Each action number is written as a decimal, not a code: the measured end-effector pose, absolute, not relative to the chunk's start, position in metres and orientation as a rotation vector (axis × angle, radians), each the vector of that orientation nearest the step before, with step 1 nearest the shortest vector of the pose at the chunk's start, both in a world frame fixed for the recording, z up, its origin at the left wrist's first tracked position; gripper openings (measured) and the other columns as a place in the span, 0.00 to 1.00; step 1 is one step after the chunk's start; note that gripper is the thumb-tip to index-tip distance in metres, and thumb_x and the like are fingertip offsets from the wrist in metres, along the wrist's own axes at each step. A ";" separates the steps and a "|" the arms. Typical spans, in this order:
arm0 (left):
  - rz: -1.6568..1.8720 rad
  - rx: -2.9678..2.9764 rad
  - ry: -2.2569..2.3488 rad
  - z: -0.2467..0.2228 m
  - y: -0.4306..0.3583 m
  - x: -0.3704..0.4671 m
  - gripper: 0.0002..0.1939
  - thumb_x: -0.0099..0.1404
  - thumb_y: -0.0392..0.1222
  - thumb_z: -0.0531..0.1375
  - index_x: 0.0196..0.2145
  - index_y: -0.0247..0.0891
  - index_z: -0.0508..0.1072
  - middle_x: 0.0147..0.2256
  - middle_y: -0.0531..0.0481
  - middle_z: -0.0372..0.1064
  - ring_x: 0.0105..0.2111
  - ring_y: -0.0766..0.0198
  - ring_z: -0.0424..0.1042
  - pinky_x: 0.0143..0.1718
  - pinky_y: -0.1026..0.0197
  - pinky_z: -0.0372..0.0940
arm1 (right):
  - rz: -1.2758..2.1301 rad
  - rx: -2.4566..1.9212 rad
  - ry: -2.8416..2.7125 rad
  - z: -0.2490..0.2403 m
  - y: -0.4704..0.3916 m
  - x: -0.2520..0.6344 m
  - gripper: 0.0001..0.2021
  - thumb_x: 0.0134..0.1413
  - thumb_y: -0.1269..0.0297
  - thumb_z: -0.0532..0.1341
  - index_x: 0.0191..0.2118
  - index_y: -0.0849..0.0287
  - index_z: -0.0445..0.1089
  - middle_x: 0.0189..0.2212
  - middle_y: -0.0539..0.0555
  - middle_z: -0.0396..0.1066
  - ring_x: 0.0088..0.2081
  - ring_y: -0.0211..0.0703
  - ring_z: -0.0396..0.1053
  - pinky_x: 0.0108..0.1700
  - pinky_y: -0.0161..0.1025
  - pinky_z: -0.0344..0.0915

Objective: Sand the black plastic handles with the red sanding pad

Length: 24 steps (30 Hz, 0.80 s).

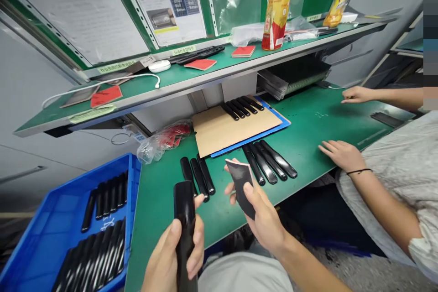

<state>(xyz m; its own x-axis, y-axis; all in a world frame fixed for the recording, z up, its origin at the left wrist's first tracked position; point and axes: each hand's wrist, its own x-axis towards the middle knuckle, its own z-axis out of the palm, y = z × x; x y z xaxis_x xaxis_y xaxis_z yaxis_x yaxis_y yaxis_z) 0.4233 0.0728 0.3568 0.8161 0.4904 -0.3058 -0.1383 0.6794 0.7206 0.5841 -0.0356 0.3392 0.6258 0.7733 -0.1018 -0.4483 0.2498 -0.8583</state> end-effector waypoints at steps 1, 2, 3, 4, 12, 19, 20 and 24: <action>0.374 0.772 0.545 0.360 0.072 0.423 0.21 0.72 0.53 0.57 0.59 0.45 0.72 0.30 0.53 0.66 0.15 0.76 0.59 0.16 0.70 0.58 | 0.763 -1.095 -0.460 0.341 -0.038 0.581 0.22 0.70 0.48 0.52 0.65 0.42 0.63 0.59 0.54 0.69 0.41 0.45 0.67 0.50 0.46 0.63; 0.376 0.793 0.573 0.362 0.071 0.423 0.22 0.71 0.54 0.57 0.59 0.46 0.72 0.29 0.53 0.66 0.15 0.76 0.57 0.16 0.70 0.57 | 0.646 -1.189 -0.572 0.343 -0.039 0.578 0.22 0.71 0.50 0.51 0.66 0.40 0.61 0.63 0.52 0.64 0.47 0.48 0.68 0.53 0.48 0.63; 0.370 0.810 0.596 0.364 0.071 0.423 0.22 0.70 0.55 0.58 0.59 0.47 0.71 0.29 0.54 0.66 0.15 0.76 0.56 0.15 0.71 0.56 | 0.504 -1.278 -0.710 0.345 -0.040 0.577 0.21 0.71 0.52 0.51 0.66 0.39 0.60 0.67 0.50 0.59 0.53 0.51 0.67 0.56 0.50 0.62; 0.359 0.826 0.612 0.365 0.070 0.423 0.23 0.69 0.56 0.59 0.58 0.48 0.72 0.29 0.53 0.66 0.15 0.76 0.56 0.15 0.70 0.55 | 0.344 -1.339 -0.873 0.347 -0.039 0.577 0.21 0.71 0.54 0.53 0.66 0.37 0.60 0.69 0.48 0.56 0.57 0.54 0.65 0.58 0.53 0.61; 0.333 0.853 0.525 0.375 0.062 0.393 0.24 0.63 0.52 0.68 0.53 0.40 0.75 0.25 0.51 0.67 0.15 0.76 0.56 0.16 0.69 0.50 | -0.015 -1.915 -1.451 0.368 0.000 0.656 0.16 0.70 0.59 0.54 0.56 0.42 0.74 0.62 0.50 0.69 0.51 0.58 0.67 0.55 0.62 0.59; 0.813 -0.024 0.344 0.391 0.154 0.424 0.11 0.63 0.29 0.53 0.28 0.40 0.55 0.20 0.61 0.55 0.16 0.76 0.60 0.19 0.76 0.59 | 0.798 -1.063 -0.470 0.353 -0.014 0.566 0.19 0.67 0.54 0.53 0.58 0.47 0.70 0.46 0.56 0.75 0.37 0.47 0.67 0.39 0.45 0.66; 0.815 -0.075 0.358 0.388 0.162 0.430 0.13 0.63 0.30 0.51 0.26 0.42 0.51 0.19 0.61 0.52 0.15 0.77 0.58 0.18 0.76 0.58 | 0.905 -0.935 -0.351 0.351 -0.011 0.549 0.19 0.66 0.52 0.52 0.55 0.49 0.73 0.44 0.57 0.75 0.35 0.46 0.66 0.36 0.45 0.66; 0.877 -0.117 0.417 0.374 0.167 0.444 0.15 0.63 0.33 0.49 0.25 0.44 0.43 0.16 0.62 0.45 0.11 0.75 0.52 0.14 0.73 0.53 | 0.957 -0.774 -0.179 0.344 0.005 0.509 0.22 0.67 0.46 0.50 0.57 0.47 0.69 0.52 0.58 0.72 0.35 0.46 0.65 0.35 0.44 0.66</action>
<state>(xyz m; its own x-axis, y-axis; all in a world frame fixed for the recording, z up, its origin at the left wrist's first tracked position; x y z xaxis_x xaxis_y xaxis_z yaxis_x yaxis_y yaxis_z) 0.4441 0.1674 0.3740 0.5651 0.7211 -0.4008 -0.7661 0.6390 0.0695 0.5093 0.0049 0.3445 0.5841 0.7895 -0.1887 -0.6677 0.3351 -0.6648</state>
